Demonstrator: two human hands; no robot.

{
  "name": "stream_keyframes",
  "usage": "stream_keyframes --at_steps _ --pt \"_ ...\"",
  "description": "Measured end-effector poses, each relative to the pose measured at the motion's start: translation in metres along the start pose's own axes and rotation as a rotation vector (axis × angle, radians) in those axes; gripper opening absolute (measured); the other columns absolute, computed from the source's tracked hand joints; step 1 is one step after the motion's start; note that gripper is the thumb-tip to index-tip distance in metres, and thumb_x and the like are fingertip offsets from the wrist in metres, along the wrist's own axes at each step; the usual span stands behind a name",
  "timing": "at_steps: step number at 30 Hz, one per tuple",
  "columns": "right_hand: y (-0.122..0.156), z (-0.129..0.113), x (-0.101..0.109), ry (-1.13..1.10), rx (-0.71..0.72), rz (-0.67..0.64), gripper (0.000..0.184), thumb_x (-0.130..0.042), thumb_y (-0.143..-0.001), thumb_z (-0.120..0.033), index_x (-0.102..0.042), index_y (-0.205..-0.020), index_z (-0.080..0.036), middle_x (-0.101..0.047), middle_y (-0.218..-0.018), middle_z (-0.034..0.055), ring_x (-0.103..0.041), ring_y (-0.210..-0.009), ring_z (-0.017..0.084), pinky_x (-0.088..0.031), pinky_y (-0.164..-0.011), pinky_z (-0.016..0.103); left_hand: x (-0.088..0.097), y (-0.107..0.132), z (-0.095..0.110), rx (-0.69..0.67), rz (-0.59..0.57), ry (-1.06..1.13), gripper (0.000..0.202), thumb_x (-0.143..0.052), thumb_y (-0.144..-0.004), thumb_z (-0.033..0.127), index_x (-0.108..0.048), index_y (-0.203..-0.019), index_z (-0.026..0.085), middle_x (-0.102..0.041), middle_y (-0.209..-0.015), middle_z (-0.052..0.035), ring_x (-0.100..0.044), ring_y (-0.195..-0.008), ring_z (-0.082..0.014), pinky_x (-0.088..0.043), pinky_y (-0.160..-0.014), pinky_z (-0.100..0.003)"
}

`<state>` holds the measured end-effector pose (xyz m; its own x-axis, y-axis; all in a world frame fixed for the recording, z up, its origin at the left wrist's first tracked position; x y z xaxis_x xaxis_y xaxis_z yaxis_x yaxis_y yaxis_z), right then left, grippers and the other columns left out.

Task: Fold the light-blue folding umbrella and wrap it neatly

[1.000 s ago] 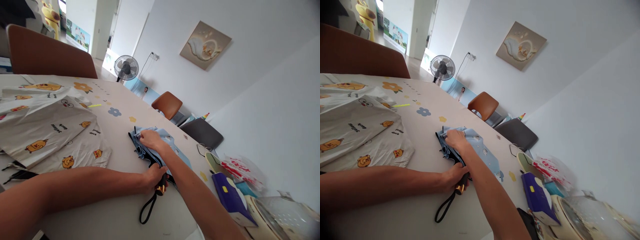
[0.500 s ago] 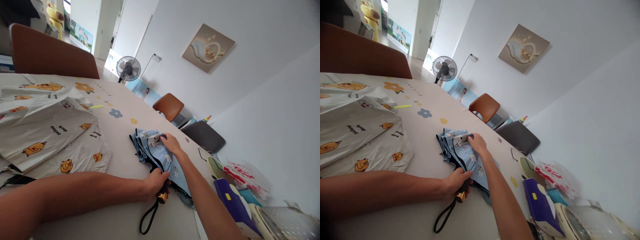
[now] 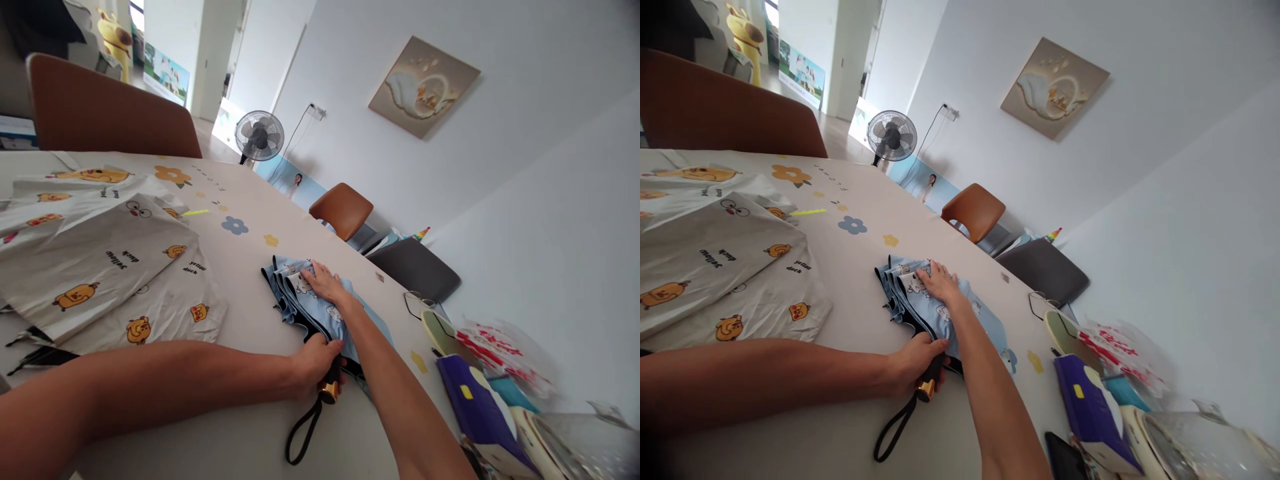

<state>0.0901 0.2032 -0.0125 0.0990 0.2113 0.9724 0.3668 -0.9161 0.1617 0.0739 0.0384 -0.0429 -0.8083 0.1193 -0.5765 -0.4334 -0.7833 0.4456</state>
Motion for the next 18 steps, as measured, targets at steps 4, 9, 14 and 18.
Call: stream_keyframes --at_steps 4,9,14,18 --pt "0.016 -0.001 0.029 -0.144 0.062 0.268 0.065 -0.024 -0.085 -0.055 -0.031 -0.134 -0.013 -0.029 -0.141 0.0138 -0.022 -0.131 0.021 -0.016 -0.105 0.042 -0.001 0.004 0.002 0.016 -0.024 -0.055 0.016 -0.034 -0.088 0.032 -0.037 -0.082 0.017 -0.052 -0.059 -0.0001 -0.047 -0.037 -0.0105 -0.036 -0.038 -0.023" --pt "0.066 0.014 0.047 -0.172 0.055 0.447 0.051 -0.034 -0.085 -0.044 -0.048 -0.120 -0.009 -0.049 -0.125 0.0150 -0.044 -0.118 0.021 -0.032 -0.099 0.035 0.001 0.008 0.004 0.025 -0.016 -0.074 0.018 -0.038 -0.087 0.035 -0.037 -0.085 0.018 -0.052 -0.057 0.0014 -0.048 -0.036 -0.0106 -0.034 -0.037 -0.021" --pt "0.134 0.032 0.030 -0.115 0.115 0.529 0.032 -0.042 -0.083 -0.035 -0.059 -0.101 -0.015 -0.058 -0.113 0.0110 -0.052 -0.107 0.021 -0.039 -0.093 0.038 0.003 0.008 0.004 0.008 -0.029 -0.059 0.021 -0.043 -0.084 0.038 -0.037 -0.084 0.018 -0.053 -0.058 0.0014 -0.050 -0.039 -0.0101 -0.036 -0.038 -0.020" --pt "0.177 0.034 0.011 -0.050 0.251 0.498 0.031 -0.043 -0.084 -0.029 -0.054 -0.111 -0.020 -0.056 -0.117 0.0087 -0.050 -0.111 0.022 -0.038 -0.095 0.040 0.003 0.007 0.004 -0.013 -0.055 -0.078 0.025 -0.041 -0.085 0.038 -0.044 -0.076 0.015 -0.053 -0.054 -0.0009 -0.050 -0.039 -0.0107 -0.040 -0.042 -0.023"
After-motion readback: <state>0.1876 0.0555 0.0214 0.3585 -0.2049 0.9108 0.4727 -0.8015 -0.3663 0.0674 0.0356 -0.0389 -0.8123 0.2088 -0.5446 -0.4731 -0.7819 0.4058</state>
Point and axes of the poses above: each hand's wrist, its own y-axis away from the middle knuckle, its own x-axis out of the back of the hand, z = x × y, the point moved 4 cm from there along -y, towards the middle knuckle
